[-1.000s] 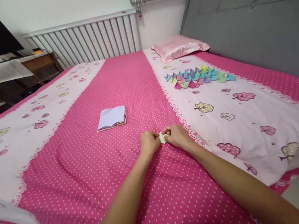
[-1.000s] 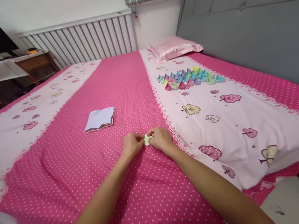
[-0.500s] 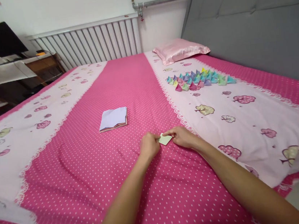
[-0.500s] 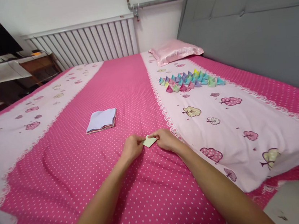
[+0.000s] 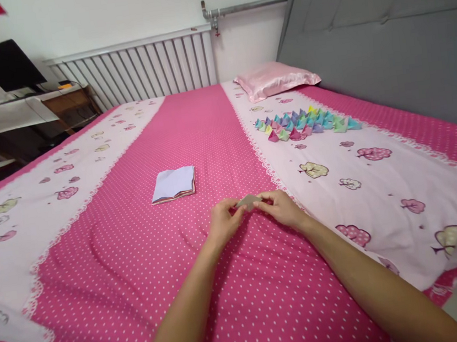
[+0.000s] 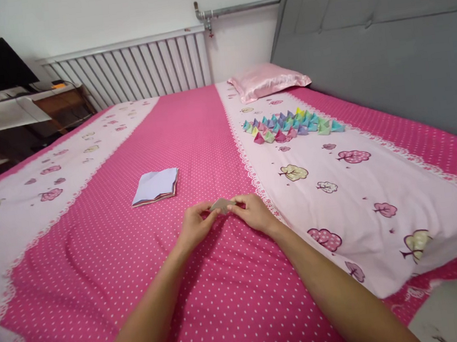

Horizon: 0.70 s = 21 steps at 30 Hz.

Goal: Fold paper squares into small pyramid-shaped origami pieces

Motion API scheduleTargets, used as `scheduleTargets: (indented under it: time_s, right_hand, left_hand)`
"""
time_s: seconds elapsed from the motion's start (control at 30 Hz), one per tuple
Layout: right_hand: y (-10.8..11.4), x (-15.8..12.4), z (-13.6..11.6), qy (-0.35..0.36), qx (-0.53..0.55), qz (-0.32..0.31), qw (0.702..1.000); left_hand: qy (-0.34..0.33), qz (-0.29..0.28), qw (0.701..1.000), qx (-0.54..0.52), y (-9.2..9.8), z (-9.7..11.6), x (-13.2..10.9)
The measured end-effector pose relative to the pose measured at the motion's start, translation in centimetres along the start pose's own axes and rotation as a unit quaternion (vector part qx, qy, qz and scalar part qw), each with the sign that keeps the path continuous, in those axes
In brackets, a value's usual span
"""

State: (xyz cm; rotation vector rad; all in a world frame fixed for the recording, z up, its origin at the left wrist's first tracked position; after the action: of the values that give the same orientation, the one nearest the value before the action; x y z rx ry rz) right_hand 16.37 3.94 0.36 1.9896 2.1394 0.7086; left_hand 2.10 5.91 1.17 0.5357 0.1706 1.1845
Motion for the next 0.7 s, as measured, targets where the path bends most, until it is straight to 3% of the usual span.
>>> scheduleTargets:
  time_s: [0.13, 0.23, 0.5, 0.7]
  right_hand:
    - [-0.90, -0.29, 0.91, -0.085, 0.159, -0.032, 0.983]
    - [-1.16, -0.46, 0.95, -0.123, 0.233, -0.026, 0.964]
    - [-0.65, -0.61, 1.08, -0.170, 0.304, 0.013, 0.937]
    - [-0.44, -0.53, 0.70, -0.156, 0.307, 0.012, 0.939]
  left_hand:
    - [0.095, -0.027, 0.971, -0.220, -0.70, -0.82, -0.13]
    - [0.127, -0.026, 0.946, -0.299, -0.73, -0.50, -0.46]
    - [0.155, -0.017, 0.916, -0.369, -0.71, -0.55, -0.56]
    - [0.178, -0.012, 0.903, -0.392, -1.06, -1.10, -0.63]
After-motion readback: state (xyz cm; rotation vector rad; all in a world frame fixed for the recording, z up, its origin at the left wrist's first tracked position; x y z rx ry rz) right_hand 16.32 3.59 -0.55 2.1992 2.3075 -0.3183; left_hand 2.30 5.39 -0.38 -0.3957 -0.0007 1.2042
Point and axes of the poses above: each hand's wrist, its own x-axis towards the middle knuckle, its own y-axis out of the back of the hand, z = x × y, the point moved 6 cm from there along x, towards the middle knuckle, and after that the axes turned 3 degrees about -x, right-handed, at the moved point
